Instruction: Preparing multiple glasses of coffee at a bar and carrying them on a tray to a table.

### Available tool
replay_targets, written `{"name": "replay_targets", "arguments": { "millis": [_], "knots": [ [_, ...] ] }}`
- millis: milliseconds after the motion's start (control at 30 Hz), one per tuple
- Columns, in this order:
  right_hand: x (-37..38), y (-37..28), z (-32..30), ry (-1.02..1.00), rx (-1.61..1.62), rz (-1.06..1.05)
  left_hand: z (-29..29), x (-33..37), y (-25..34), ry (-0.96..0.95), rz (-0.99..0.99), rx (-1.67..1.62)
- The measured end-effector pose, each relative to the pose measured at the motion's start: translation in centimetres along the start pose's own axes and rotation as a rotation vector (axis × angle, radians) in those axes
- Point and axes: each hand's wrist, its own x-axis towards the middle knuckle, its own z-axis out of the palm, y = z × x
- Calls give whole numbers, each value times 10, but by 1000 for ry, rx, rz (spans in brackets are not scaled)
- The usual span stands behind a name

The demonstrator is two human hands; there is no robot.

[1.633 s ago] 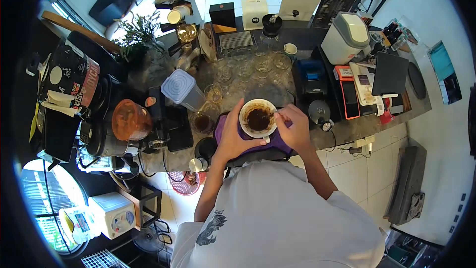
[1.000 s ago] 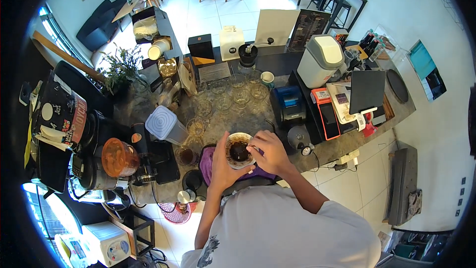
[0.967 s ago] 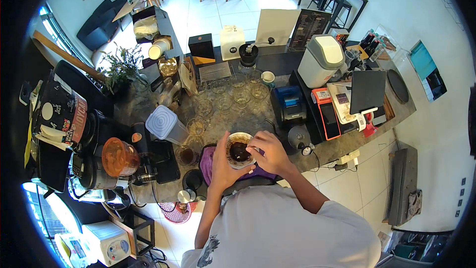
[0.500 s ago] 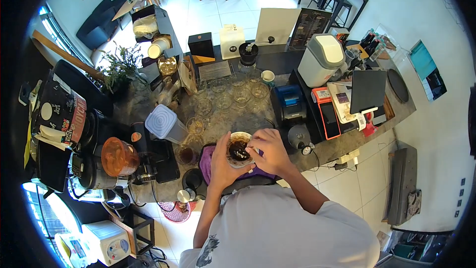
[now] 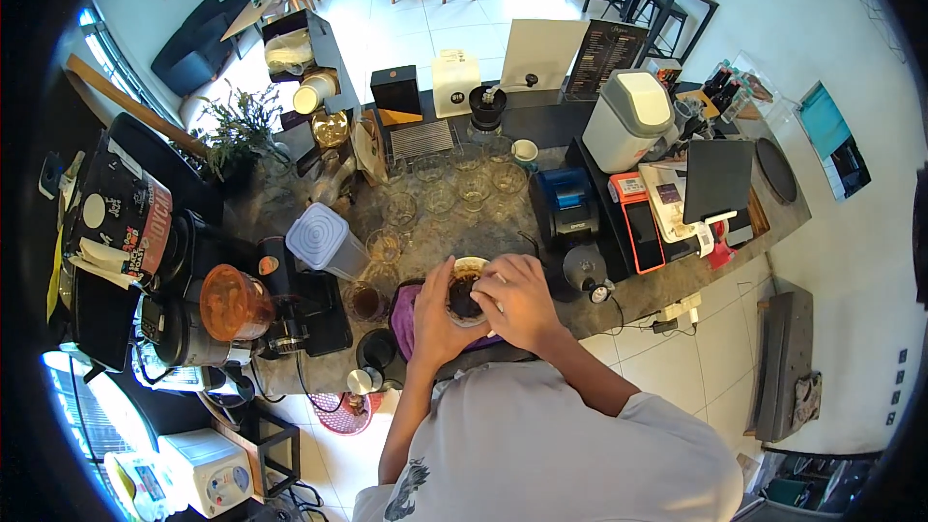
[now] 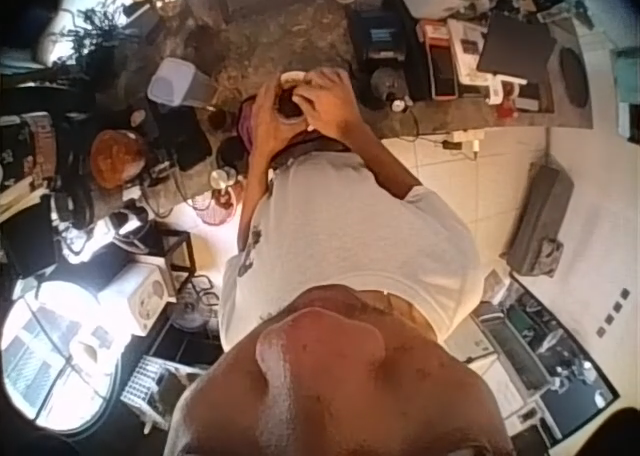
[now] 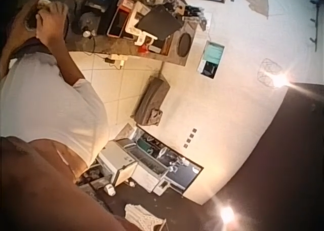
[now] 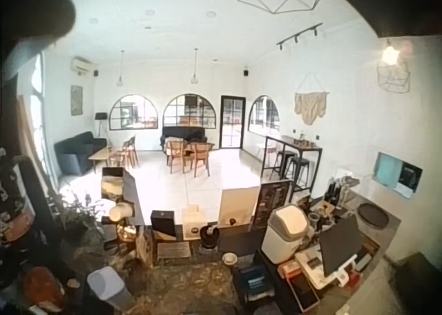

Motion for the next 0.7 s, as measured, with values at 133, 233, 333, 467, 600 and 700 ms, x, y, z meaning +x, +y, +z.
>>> {"name": "replay_targets", "arguments": {
  "millis": [133, 233, 333, 467, 600, 700],
  "knots": [
    [-2, -4, -2, -14, -48, 8, 2, -2, -3, 2, -3, 57],
    [-6, -11, 5, -25, 33, -45, 2, -3, -7, 4, 1, 77],
    [-4, -10, 11, 83, 32, 1, 2, -2, -6, 1, -8, 72],
    [-6, -12, 13, 193, 39, 29, 4, -3, -9, 12, 3, 68],
    [-11, -14, 15, 209, 44, 0, 5, -3, -11, 17, 7, 58],
    [-10, -12, 13, 211, 0, 62, 6, -3, -12, 21, 15, 77]
  ]
}}
